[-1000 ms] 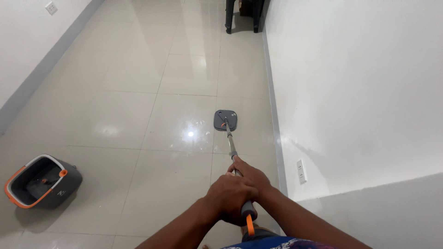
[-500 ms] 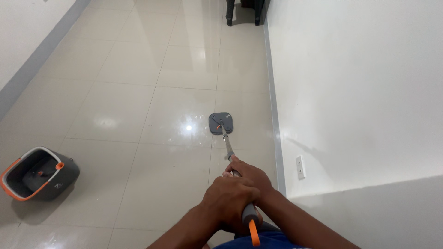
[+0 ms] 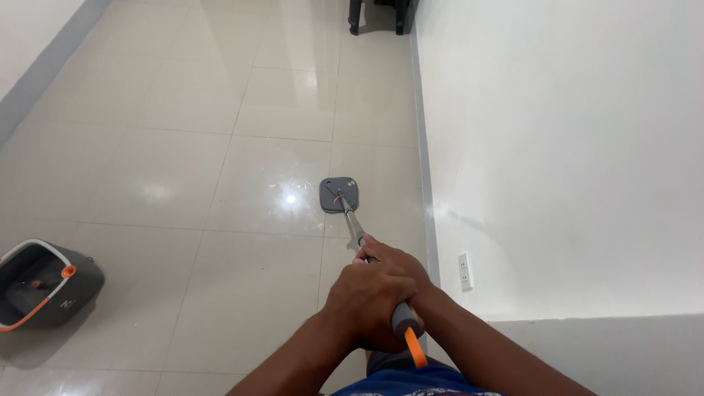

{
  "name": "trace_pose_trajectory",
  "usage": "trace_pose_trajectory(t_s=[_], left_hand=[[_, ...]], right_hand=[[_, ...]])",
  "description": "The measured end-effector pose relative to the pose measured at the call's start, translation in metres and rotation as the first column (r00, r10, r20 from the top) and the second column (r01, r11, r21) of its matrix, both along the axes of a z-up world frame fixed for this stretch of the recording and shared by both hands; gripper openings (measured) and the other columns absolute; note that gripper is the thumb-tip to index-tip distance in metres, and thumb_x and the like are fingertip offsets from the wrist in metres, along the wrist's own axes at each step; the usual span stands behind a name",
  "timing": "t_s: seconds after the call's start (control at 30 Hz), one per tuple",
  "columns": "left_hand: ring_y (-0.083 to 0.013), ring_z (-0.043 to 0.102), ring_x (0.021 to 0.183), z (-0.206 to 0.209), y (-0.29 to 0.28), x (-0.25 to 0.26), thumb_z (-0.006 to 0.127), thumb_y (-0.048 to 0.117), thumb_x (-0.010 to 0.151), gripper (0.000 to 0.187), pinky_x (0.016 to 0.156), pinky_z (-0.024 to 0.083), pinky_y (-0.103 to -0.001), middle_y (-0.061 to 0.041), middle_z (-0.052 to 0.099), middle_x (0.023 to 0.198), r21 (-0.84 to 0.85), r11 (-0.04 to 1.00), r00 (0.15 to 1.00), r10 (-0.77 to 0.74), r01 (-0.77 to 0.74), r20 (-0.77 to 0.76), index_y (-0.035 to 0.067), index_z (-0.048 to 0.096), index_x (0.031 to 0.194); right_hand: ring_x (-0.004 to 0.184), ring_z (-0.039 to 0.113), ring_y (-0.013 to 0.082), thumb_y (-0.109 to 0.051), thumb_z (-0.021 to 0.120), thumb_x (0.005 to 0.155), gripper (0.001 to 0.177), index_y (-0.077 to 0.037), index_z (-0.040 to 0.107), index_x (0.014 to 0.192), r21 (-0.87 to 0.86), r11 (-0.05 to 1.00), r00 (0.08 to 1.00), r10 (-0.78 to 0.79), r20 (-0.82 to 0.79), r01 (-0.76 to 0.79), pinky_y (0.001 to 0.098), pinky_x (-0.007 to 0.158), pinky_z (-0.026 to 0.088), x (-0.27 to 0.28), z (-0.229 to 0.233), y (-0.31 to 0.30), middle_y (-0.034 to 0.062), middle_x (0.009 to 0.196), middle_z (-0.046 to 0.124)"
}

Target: The person is mopping a tiled floor using a flat mop and a bucket. They move the mop head across the floor surface in various directions while maneuvering around the bucket.

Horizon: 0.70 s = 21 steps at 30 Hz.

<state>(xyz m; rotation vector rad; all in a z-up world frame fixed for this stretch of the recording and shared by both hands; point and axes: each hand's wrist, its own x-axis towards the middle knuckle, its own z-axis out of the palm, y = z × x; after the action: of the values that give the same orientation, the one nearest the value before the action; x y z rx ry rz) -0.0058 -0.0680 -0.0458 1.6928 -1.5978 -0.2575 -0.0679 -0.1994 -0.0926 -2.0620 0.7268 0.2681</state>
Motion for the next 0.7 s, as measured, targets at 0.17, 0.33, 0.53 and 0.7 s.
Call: trace_pose_trajectory(t_s=[0.17,0.33,0.53,0.7], left_hand=[[-0.0266,0.068,0.066,-0.006,-0.005,0.001,0.073,0.03,0.059,0.02,0.062,0.052,-0.042,-0.007,0.067,0.068,0.114,0.992,0.999,-0.044,0.046,-0.026,0.013,0.066,0.068],[-0.0248,0.068,0.064,-0.017,-0.008,0.02,0.072,0.028,0.066,0.015,0.061,0.053,-0.041,-0.006,0.068,0.066,0.14,0.99,1.0,-0.01,0.011,-0.009,0.014,0.067,0.07],[-0.0228,0.067,0.06,-0.035,-0.035,0.049,0.071,0.026,0.067,0.013,0.061,0.055,-0.036,-0.005,0.068,0.064,0.089,0.995,0.999,0.039,-0.041,0.033,0.014,0.065,0.069],[-0.0231,0.069,0.062,-0.053,-0.062,0.07,0.07,0.026,0.069,0.011,0.062,0.057,-0.036,-0.005,0.068,0.067,0.182,0.983,0.999,0.027,-0.034,0.039,0.016,0.066,0.072]], right_hand=[[0.095,0.065,0.0132,-0.038,0.054,0.1,0.027,-0.015,0.066,0.094,-0.122,0.991,0.992,0.074,0.1,-0.062,0.0293,0.086,0.051,0.002,-0.011,-0.002,0.0004,0.101,0.07],[0.092,0.064,0.0116,-0.037,0.058,0.097,0.025,-0.013,0.065,0.096,0.025,0.999,0.993,0.024,0.12,-0.027,0.0305,0.083,0.051,0.02,-0.018,-0.01,-0.0039,0.107,0.064],[0.086,0.063,0.0154,-0.035,0.038,0.108,0.035,-0.012,0.063,0.097,0.315,0.945,0.993,-0.11,0.037,0.093,0.0277,0.083,0.052,0.056,-0.027,-0.036,0.0025,0.095,0.067],[0.093,0.064,0.0126,-0.032,0.044,0.105,0.026,-0.012,0.061,0.106,0.135,0.986,0.987,0.076,0.139,-0.095,0.0231,0.089,0.05,0.079,-0.047,-0.067,0.0007,0.104,0.066]])
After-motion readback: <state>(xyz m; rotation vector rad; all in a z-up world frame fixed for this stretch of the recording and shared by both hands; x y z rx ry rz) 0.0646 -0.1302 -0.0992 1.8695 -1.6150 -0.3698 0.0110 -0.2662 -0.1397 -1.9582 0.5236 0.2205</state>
